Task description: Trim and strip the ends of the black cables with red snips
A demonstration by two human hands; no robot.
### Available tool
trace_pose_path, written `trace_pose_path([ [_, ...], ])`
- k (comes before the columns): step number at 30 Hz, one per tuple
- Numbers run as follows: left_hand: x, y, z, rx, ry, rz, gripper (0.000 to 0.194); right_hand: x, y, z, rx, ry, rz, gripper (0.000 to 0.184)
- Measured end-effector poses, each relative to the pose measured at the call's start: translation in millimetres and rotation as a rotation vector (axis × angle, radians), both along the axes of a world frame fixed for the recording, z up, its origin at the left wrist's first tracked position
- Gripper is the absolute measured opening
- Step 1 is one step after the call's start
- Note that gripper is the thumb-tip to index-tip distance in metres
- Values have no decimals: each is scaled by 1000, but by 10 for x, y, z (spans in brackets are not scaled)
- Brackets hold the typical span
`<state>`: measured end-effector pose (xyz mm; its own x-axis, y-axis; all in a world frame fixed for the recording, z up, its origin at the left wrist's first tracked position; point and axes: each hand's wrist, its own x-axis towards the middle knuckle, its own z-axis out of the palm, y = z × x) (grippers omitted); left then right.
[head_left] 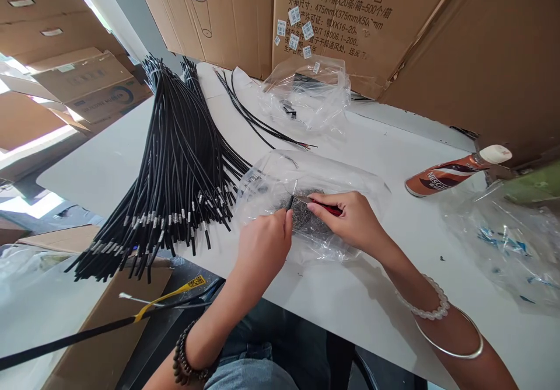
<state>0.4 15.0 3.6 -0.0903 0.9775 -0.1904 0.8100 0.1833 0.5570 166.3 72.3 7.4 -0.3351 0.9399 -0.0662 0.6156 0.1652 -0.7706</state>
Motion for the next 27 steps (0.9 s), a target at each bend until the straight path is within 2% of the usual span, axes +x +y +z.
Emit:
trace_pose_path([
  [13,-40,41,36,35,104,-29,42,13,9,-39,-72,-90,-6,21],
  [20,-68,50,102,-18,239,-96,37,16,26,-58,-98,-105,-39,23],
  [27,-75,55,160,-97,404,-177,38,-7,-11,24,-102,-121,-44,26],
])
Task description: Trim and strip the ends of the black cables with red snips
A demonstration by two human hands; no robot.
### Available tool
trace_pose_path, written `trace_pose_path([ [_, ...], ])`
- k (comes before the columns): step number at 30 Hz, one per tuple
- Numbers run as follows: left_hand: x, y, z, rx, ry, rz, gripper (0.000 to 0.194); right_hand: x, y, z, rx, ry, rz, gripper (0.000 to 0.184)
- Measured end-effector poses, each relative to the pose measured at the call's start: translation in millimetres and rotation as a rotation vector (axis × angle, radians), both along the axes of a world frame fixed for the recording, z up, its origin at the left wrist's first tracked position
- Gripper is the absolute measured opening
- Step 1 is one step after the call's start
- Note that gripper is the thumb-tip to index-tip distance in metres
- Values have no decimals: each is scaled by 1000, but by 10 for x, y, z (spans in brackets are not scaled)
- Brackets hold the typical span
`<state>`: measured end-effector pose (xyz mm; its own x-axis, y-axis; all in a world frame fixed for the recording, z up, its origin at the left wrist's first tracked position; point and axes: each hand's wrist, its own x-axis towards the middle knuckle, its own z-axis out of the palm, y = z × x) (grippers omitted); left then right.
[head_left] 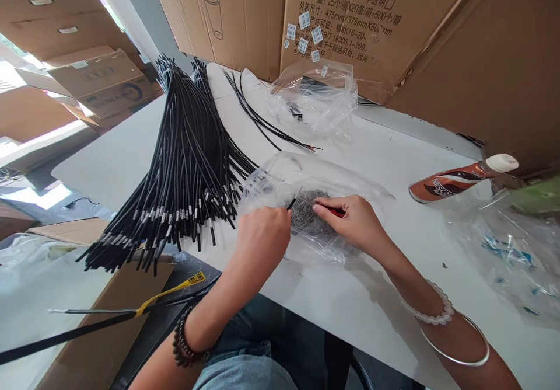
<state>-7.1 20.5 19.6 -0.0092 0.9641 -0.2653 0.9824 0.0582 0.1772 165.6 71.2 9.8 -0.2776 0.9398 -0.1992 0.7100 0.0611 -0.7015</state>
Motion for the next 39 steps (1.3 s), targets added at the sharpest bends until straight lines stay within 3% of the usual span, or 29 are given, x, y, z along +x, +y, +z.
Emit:
trace_pose_path([
  [17,45,17,102,-43,141,-37,35,-58,33,62,27,-10,29,25],
  [25,43,8,160,-44,167,-63,18,-48,39,99,18,-15,54,26],
  [39,49,115,237,-108,185,-98,10,-4,103,12,-21,64,27,22],
])
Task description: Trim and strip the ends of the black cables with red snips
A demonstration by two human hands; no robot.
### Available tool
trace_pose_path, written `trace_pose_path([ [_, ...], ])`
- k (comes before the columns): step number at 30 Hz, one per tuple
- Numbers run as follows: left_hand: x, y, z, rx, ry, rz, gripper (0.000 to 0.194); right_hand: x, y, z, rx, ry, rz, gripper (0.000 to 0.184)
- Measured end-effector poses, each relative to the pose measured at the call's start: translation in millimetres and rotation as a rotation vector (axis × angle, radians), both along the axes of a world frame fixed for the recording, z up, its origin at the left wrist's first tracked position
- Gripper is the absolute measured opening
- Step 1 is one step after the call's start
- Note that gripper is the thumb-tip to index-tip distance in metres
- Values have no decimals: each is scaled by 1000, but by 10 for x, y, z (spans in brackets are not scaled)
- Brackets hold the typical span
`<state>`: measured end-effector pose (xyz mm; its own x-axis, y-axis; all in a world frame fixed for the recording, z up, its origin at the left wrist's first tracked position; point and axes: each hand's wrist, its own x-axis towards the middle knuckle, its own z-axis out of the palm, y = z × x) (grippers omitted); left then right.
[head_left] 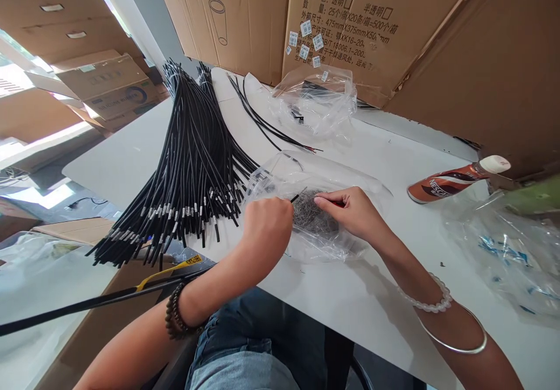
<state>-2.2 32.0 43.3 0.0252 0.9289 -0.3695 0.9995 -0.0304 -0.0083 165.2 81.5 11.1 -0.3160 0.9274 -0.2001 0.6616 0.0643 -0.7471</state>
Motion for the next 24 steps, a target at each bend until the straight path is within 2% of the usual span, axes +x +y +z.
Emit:
trace_pose_path([
  [9,-45,5,-41,52,-50,54,14,-12,-86,38,36,41,-50,21],
  [14,-89,-6,-91,97,-152,124,27,-32,-201,-75,107,119,-115,34],
  [19,-195,-41,-176,151,-387,193,35,-51,-300,-232,198,223,-166,44],
  [24,-303,-114,-348,210,-729,289,38,-113,-310,-232,267,304,-173,42],
])
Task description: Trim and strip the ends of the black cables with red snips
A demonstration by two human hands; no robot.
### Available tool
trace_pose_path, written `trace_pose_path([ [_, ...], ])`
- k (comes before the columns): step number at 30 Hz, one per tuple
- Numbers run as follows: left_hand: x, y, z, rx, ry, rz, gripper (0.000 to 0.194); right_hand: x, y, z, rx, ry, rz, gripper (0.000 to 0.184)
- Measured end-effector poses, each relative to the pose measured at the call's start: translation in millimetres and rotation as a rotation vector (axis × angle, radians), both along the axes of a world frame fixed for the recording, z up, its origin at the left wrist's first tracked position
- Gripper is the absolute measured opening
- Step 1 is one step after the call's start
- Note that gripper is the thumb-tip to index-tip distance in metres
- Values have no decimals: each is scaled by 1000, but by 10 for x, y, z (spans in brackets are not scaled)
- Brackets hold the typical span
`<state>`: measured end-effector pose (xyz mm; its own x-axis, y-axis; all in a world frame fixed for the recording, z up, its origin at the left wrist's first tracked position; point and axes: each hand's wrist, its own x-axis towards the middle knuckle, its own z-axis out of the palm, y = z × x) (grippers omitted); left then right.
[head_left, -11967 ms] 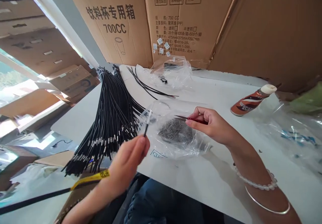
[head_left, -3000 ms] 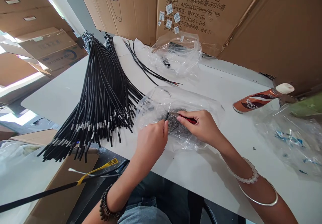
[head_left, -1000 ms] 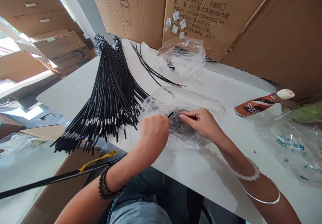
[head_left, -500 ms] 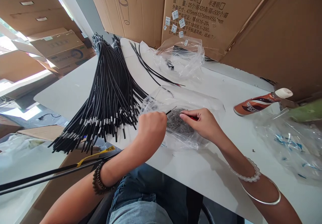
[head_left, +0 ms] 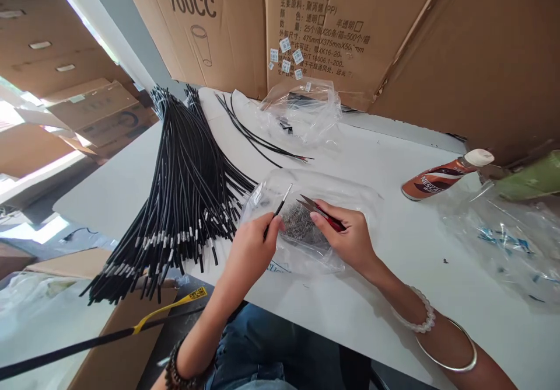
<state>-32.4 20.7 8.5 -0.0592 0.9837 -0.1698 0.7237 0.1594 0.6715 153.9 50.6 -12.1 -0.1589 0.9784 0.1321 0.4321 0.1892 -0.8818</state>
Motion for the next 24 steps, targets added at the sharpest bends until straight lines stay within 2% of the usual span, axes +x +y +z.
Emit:
trace_pose_path([
  [5,-98,-83,-103,18,-294,39,40,-80,28,62,14,64,29,39],
  [11,-173,-71,-131,-134,-764,-52,51,-74,2,112,18,122,58,33],
  [15,-121,-36,-253,-174,-1026,-6,51,-55,-13,156,42,158,68,32],
  [19,-58,-29,-343,-186,-1178,68,46,-67,1,156,54,132,129,35],
  [24,-14,-41,-345,-234,-1228,60,47,-67,8,129,91,2,129,34],
])
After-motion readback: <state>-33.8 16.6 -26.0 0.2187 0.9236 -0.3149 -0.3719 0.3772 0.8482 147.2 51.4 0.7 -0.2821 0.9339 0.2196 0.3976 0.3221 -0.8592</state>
